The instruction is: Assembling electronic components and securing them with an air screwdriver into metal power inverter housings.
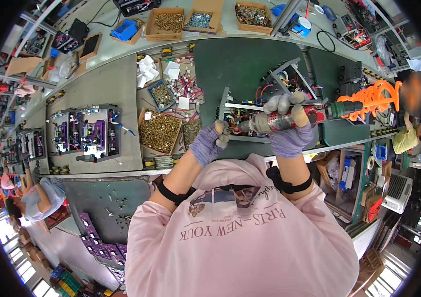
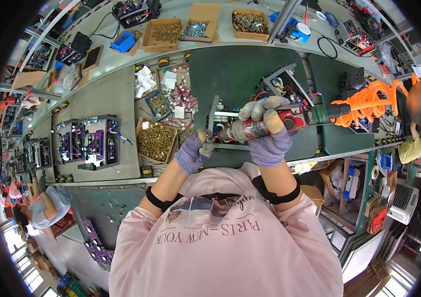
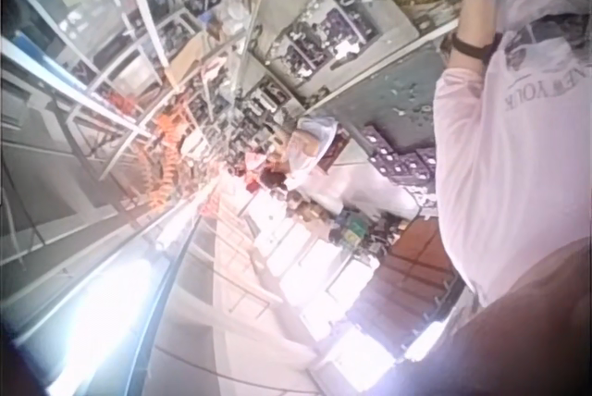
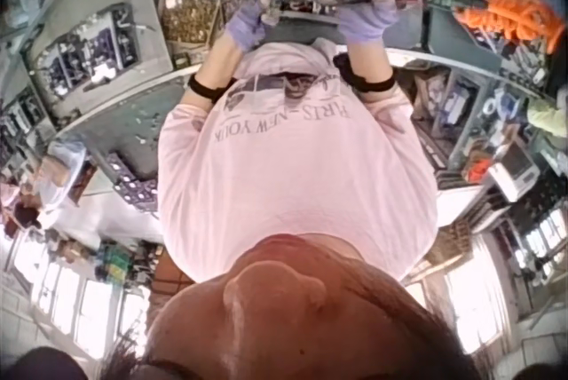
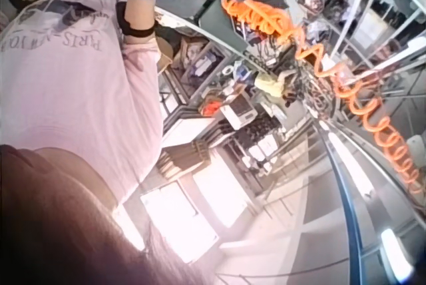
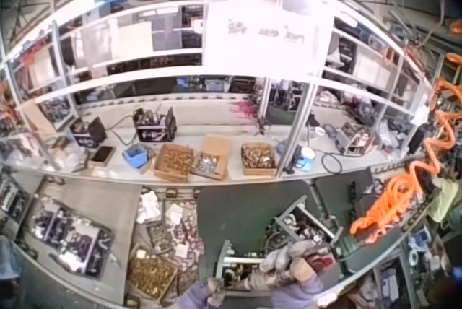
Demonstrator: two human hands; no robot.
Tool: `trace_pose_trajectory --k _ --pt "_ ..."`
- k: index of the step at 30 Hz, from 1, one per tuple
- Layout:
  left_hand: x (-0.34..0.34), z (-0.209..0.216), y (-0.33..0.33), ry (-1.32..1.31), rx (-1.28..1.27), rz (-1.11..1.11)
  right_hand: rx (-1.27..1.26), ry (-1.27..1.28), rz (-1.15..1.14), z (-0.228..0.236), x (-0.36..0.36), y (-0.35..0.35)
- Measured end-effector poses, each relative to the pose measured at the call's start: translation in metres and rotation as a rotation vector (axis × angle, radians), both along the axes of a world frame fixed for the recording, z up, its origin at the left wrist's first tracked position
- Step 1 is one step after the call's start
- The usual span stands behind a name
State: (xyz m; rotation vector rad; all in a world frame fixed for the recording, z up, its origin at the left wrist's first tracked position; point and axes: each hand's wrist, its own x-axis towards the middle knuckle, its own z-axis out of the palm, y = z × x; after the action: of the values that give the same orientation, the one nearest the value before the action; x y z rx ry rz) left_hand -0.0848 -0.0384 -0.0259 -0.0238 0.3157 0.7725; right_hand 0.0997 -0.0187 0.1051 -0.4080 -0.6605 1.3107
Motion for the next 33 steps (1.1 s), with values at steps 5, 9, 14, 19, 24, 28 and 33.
trace_pose_trajectory --k 5,9,14,19,24,28,33 --pt "-0.001 0.017 -0.004 0.181 0.004 -0.012 0.033 0.013 -0.001 -0.003 -0.005 0.004" --pt "-0.004 0.023 -0.005 0.306 0.012 -0.021 0.009 0.009 -0.011 -0.005 -0.01 0.004" --pt "-0.004 0.025 -0.005 0.42 0.057 -0.003 0.07 -0.033 -0.033 -0.007 -0.012 0.005" --pt "-0.002 0.03 -0.002 0.535 -0.008 -0.022 0.108 -0.062 -0.011 -0.012 -0.008 0.002" --pt "0.001 0.029 0.006 0.385 -0.037 -0.042 0.129 -0.064 0.003 -0.015 -0.004 0.003" --pt "0.008 -0.004 0.017 1.216 0.059 -0.198 0.164 -0.092 0.001 -0.022 0.0 0.01" --pt "0.038 -0.016 0.026 2.022 1.257 0.053 0.124 -0.096 -0.045 -0.035 0.002 0.028"
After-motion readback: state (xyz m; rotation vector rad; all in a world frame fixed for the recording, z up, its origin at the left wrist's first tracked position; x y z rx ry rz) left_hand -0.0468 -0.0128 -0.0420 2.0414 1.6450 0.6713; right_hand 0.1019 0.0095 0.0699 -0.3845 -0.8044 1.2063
